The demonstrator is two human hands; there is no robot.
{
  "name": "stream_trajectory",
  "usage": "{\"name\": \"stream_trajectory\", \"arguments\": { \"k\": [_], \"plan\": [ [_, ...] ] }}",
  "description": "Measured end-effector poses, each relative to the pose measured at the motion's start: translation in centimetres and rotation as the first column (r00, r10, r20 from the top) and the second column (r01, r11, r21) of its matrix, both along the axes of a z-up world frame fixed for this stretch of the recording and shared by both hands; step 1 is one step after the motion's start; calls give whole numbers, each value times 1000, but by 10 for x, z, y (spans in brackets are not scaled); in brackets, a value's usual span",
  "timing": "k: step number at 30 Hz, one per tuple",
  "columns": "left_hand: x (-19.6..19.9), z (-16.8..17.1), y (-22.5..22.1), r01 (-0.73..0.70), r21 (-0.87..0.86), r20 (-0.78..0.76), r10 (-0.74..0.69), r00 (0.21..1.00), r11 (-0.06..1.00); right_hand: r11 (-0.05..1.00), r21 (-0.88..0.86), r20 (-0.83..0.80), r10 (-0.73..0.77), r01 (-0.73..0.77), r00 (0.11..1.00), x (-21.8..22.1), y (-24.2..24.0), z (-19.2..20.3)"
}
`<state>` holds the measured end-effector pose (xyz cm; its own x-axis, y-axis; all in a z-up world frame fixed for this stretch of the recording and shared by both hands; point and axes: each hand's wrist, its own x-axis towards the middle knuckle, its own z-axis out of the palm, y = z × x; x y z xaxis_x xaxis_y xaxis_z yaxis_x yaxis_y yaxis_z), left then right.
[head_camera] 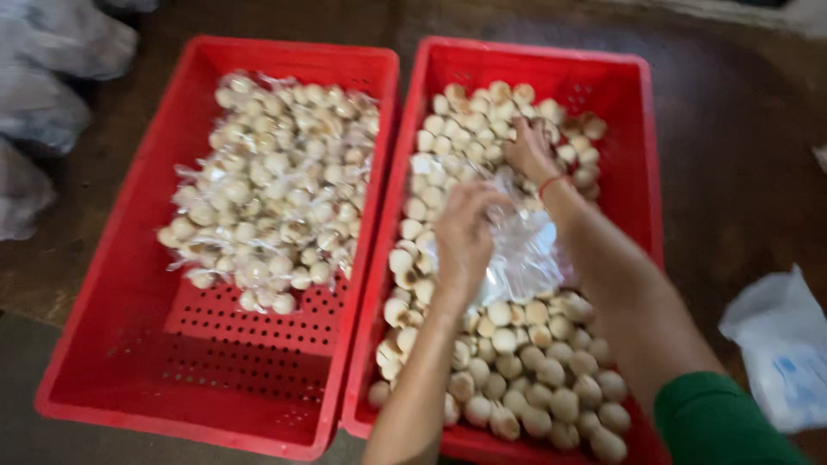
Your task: The person puts small white buns from a red crate into plastic bags by hand, placing several items into a bag and then setting it aside.
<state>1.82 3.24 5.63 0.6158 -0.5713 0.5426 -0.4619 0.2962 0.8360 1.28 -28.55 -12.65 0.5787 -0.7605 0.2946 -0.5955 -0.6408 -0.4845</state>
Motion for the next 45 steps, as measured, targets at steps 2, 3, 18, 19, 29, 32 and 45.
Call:
{"name": "stream_trajectory", "arguments": {
  "k": [2,3,18,19,29,32,45],
  "plan": [
    [-3,3,1,-36,197,88,19,996,980,972,55,-56,-224,227,973,12,5,-24],
    [-3,4,0,-48,193,97,30,995,980,975,54,-47,-214,217,976,17,6,-31],
    [-6,-2,-4,-89,394,133,39,990,915,969,224,-252,-46,104,967,-34,0,-8],
    [-5,-7,-5,-81,384,137,30,990,920,960,253,-225,-63,121,972,-39,-2,-12],
    [1,-30,-13,-78,650,149,-26,989,756,688,-342,155,713,-640,684,-136,94,151],
    [-7,-33,-16,47,540,120,-132,984,840,783,260,438,426,-565,792,-136,140,163],
    [-22,-44,-20,36,528,292,-222,930,848,130,236,927,269,-963,263,-189,205,173]
  ]
}}
